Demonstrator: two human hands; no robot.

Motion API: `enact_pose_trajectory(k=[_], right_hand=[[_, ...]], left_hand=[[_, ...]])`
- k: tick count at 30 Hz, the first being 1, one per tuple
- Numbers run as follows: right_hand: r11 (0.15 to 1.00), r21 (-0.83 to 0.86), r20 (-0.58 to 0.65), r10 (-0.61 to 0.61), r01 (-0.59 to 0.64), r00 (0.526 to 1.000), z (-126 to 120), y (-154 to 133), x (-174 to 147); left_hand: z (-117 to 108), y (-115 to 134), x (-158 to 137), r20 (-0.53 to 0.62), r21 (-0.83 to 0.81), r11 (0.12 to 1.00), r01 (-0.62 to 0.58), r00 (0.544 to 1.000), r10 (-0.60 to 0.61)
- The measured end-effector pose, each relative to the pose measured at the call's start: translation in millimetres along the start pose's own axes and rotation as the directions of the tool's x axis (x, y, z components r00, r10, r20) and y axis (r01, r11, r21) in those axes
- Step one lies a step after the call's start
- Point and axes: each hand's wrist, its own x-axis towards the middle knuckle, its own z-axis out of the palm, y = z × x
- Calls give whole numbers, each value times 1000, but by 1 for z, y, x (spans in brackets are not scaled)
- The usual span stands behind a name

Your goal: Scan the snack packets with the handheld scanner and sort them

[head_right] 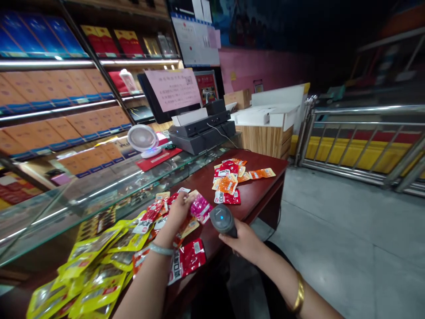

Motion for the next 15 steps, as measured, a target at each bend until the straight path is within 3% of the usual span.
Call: enact_pose_trajectory(k=[2,6,10,15], right_hand=[[1000,8,2,-15,15,1000,4,-4,-2],[998,33,-6,-56,56,998,15,-8,1],[996,63,24,-66,64,998,23,-15,8],[992,79,64,-108,103,992,32,-21,17]], left_hand=[[5,-2,0,35,-226,969,99,995,-93],[12,-6,0,206,-552,795,252,965,-163],[12,-8,-3,291,-674,703,229,956,-32],[13,-8,-6,300,-713,689,134,946,126]])
